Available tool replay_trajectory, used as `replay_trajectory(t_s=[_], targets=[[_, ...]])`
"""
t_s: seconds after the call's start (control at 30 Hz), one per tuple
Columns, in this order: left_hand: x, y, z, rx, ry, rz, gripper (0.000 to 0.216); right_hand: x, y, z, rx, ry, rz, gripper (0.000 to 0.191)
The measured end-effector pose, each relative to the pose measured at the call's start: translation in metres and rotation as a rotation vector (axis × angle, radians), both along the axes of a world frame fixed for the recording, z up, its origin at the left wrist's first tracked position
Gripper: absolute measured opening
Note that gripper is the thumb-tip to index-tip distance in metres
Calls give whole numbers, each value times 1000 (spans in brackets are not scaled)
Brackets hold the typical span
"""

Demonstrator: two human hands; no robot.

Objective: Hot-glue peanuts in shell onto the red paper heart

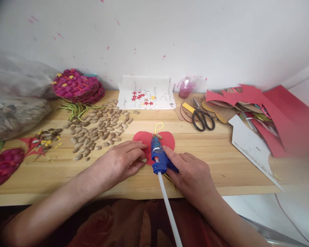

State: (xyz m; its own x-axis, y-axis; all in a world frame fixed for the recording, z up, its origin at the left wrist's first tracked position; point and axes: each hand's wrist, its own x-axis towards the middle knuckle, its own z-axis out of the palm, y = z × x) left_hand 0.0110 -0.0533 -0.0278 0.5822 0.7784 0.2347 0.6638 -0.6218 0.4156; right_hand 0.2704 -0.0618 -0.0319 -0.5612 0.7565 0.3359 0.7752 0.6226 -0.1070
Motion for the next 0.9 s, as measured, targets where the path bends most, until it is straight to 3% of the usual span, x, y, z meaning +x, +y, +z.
replay_trajectory(t_s=[0.9], targets=[[0, 0, 2, -47, -10, 13, 14, 0, 3, 7, 73, -167, 66, 35]])
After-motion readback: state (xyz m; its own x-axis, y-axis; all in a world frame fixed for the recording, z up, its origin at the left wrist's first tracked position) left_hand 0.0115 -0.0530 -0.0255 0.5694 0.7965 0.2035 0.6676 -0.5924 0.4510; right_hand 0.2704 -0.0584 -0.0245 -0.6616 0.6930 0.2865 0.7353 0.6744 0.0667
